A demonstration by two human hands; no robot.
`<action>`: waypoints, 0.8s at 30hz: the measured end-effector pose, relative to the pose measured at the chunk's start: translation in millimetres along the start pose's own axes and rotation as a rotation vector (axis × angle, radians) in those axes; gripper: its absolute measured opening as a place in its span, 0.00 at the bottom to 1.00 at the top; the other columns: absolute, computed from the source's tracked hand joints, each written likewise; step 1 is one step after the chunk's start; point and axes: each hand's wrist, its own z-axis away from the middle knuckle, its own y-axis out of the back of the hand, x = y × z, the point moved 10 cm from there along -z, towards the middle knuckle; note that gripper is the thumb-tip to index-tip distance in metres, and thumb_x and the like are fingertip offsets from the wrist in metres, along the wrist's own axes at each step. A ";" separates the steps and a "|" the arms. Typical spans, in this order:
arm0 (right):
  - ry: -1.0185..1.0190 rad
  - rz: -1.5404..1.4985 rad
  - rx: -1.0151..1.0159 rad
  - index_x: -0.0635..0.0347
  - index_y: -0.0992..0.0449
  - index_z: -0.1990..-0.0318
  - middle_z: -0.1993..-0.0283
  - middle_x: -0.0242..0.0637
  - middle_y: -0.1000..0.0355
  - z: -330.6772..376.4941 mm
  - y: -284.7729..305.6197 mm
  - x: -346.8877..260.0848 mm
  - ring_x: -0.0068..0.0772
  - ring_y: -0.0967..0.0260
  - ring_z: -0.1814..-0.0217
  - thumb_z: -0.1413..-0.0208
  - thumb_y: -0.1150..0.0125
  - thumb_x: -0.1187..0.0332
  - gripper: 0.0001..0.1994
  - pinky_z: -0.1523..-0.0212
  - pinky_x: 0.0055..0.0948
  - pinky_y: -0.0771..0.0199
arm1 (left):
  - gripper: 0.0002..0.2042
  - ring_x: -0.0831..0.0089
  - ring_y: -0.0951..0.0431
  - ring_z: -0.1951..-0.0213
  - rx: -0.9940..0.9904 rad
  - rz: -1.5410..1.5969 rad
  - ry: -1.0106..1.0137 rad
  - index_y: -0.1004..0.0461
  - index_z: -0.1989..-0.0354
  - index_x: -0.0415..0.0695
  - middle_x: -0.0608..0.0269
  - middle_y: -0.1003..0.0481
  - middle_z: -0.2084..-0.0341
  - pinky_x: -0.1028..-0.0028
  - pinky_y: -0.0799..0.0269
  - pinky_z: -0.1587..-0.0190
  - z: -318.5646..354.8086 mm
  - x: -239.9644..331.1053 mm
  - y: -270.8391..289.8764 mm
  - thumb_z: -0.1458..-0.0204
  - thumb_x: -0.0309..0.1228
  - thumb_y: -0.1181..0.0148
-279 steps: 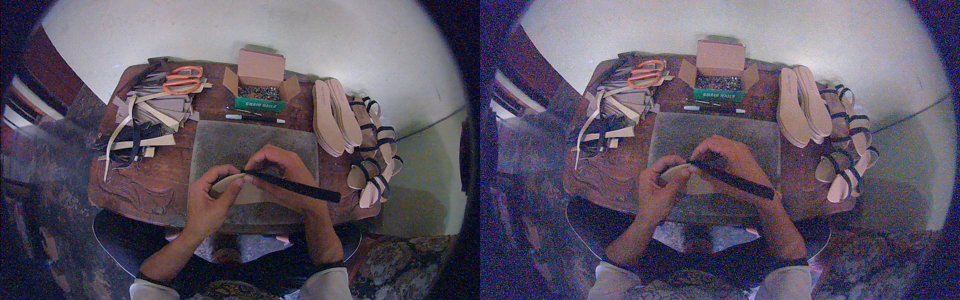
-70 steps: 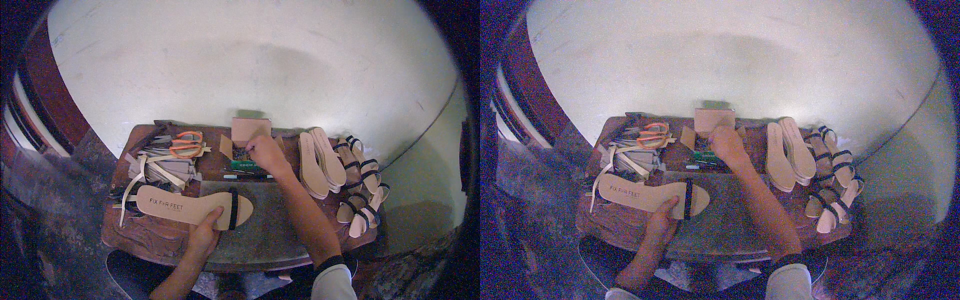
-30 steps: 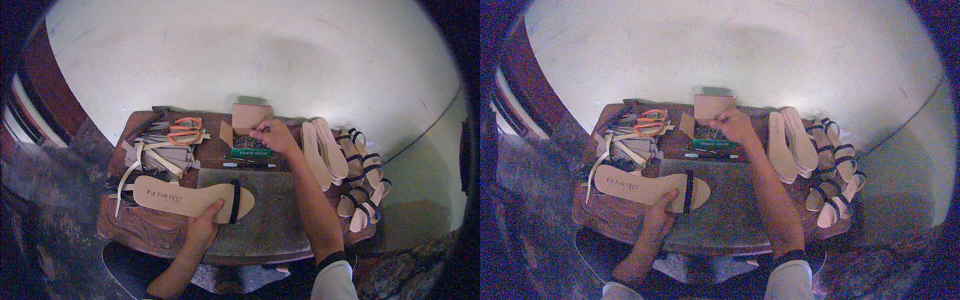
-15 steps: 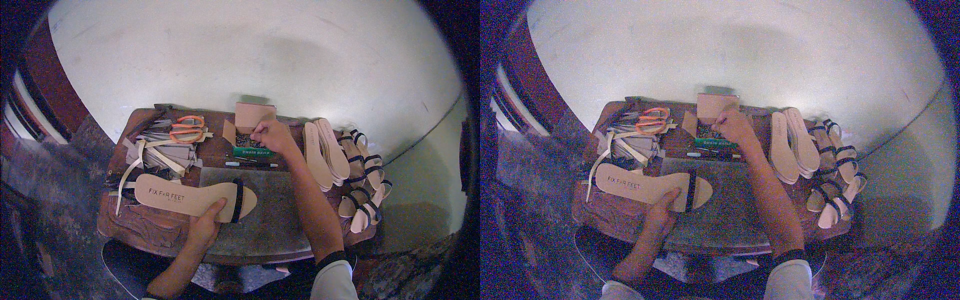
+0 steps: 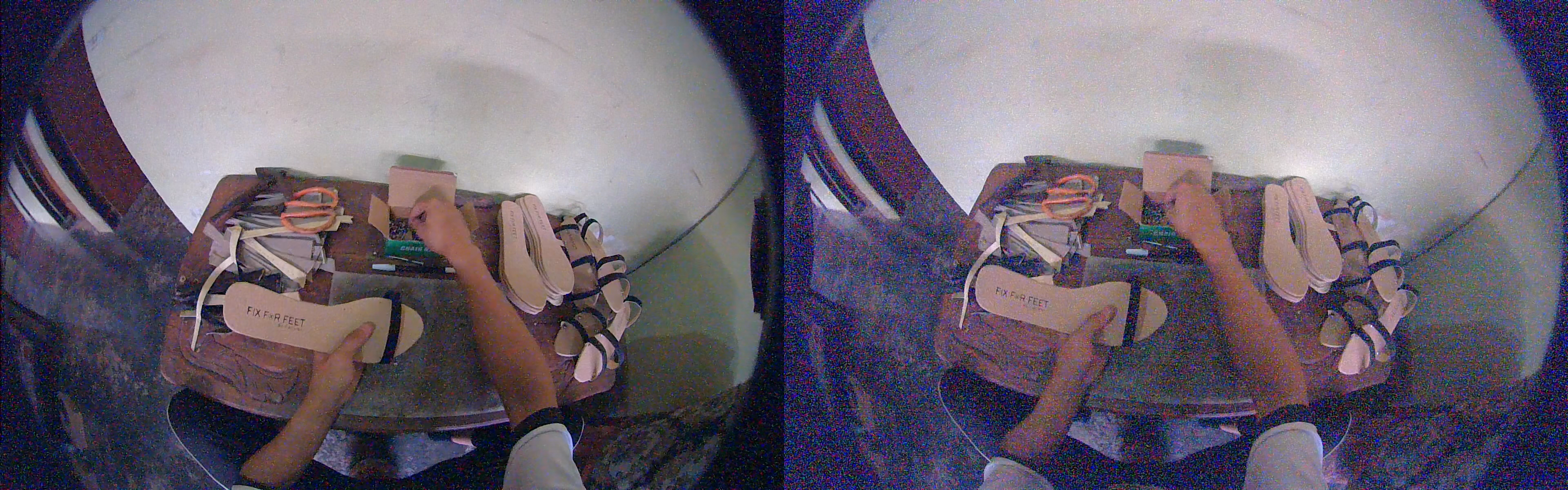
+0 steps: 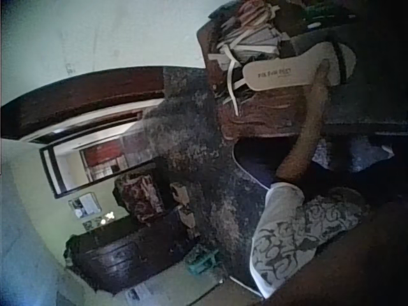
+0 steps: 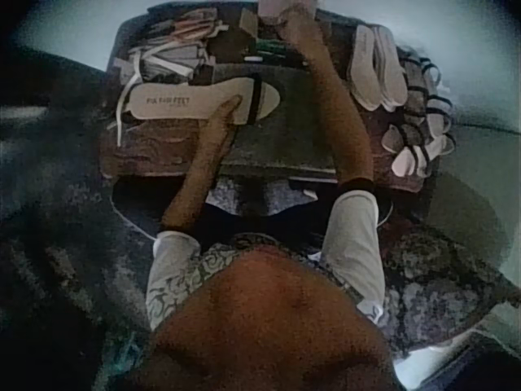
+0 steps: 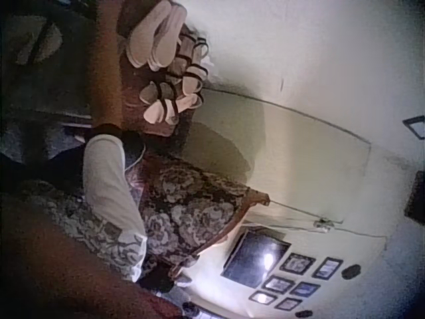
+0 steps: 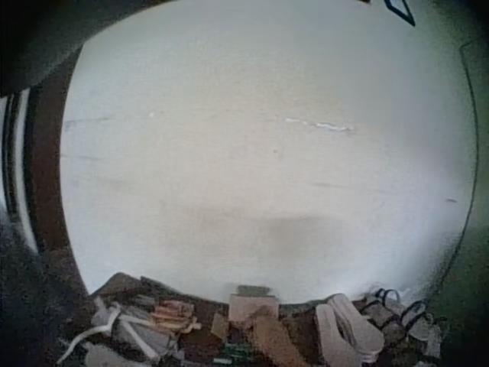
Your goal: The person assembles a sandal by attaching black straps to a beige sole using small metal fasteners. They pick up the fasteners from a box, insert them into the holes on the sole, and press the straps into place.
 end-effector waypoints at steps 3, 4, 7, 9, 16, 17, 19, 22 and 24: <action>0.007 -0.086 0.021 0.60 0.22 0.69 0.67 0.46 0.25 -4.2 1.4 10.3 0.46 0.26 0.63 0.53 0.39 0.69 0.05 0.61 0.39 0.28 | 0.18 0.65 0.25 0.53 -0.007 0.003 0.017 0.32 0.51 0.38 0.56 0.26 0.57 0.67 0.29 0.49 -6.4 -7.9 5.5 0.51 0.22 0.38; 0.002 -0.115 0.017 0.60 0.22 0.69 0.66 0.45 0.25 -4.1 2.9 8.7 0.45 0.26 0.63 0.52 0.39 0.69 0.05 0.61 0.38 0.28 | 0.18 0.65 0.25 0.53 0.004 0.000 0.027 0.32 0.51 0.38 0.56 0.26 0.56 0.67 0.29 0.49 -6.1 -8.4 7.1 0.51 0.22 0.38; 0.033 -0.213 0.025 0.61 0.24 0.65 0.65 0.41 0.24 -2.2 12.2 6.6 0.37 0.25 0.64 0.49 0.40 0.69 0.06 0.63 0.35 0.28 | 0.18 0.64 0.26 0.52 0.006 -0.005 0.043 0.32 0.51 0.38 0.56 0.26 0.56 0.67 0.29 0.48 -5.7 -8.7 3.7 0.51 0.22 0.38; -0.057 -0.449 -0.053 0.61 0.26 0.62 0.64 0.38 0.23 0.9 12.4 8.4 0.31 0.25 0.65 0.47 0.40 0.68 0.08 0.64 0.31 0.28 | 0.18 0.64 0.26 0.52 -0.012 -0.002 0.031 0.32 0.51 0.38 0.56 0.26 0.56 0.67 0.30 0.48 -7.3 -9.7 2.5 0.51 0.23 0.38; -0.291 -1.098 -0.312 0.60 0.30 0.59 0.63 0.38 0.24 56.2 25.0 -29.1 0.24 0.27 0.66 0.45 0.40 0.66 0.10 0.65 0.22 0.29 | 0.19 0.65 0.26 0.53 0.044 -0.079 0.041 0.32 0.51 0.36 0.56 0.26 0.57 0.66 0.30 0.49 -0.2 -8.9 7.5 0.50 0.28 0.38; -0.328 -1.164 -0.322 0.60 0.30 0.59 0.63 0.37 0.25 67.7 26.3 -26.3 0.25 0.27 0.66 0.45 0.40 0.65 0.10 0.65 0.23 0.29 | 0.18 0.65 0.26 0.53 0.051 -0.160 0.055 0.31 0.51 0.37 0.57 0.26 0.57 0.66 0.31 0.48 3.5 -7.7 3.1 0.49 0.32 0.40; -0.335 -1.209 -0.319 0.58 0.30 0.59 0.64 0.36 0.25 87.6 35.0 -33.2 0.25 0.28 0.65 0.44 0.40 0.66 0.10 0.65 0.23 0.28 | 0.18 0.65 0.26 0.54 0.028 -0.173 0.063 0.30 0.52 0.38 0.57 0.26 0.57 0.66 0.31 0.49 3.5 -8.6 0.9 0.49 0.32 0.40; -0.356 -1.246 -0.357 0.57 0.29 0.58 0.65 0.35 0.27 113.8 35.2 -38.9 0.24 0.29 0.65 0.44 0.40 0.66 0.09 0.64 0.23 0.28 | 0.18 0.66 0.24 0.56 -0.015 -0.029 0.053 0.30 0.53 0.37 0.56 0.25 0.58 0.67 0.28 0.52 -5.1 -15.9 7.4 0.52 0.25 0.36; -0.398 -1.257 -0.353 0.57 0.29 0.58 0.66 0.34 0.27 132.2 31.4 -34.4 0.24 0.30 0.64 0.43 0.41 0.66 0.08 0.64 0.22 0.29 | 0.17 0.66 0.24 0.56 0.006 -0.018 0.048 0.30 0.52 0.38 0.56 0.25 0.58 0.68 0.27 0.53 -5.1 -16.8 9.6 0.52 0.24 0.36</action>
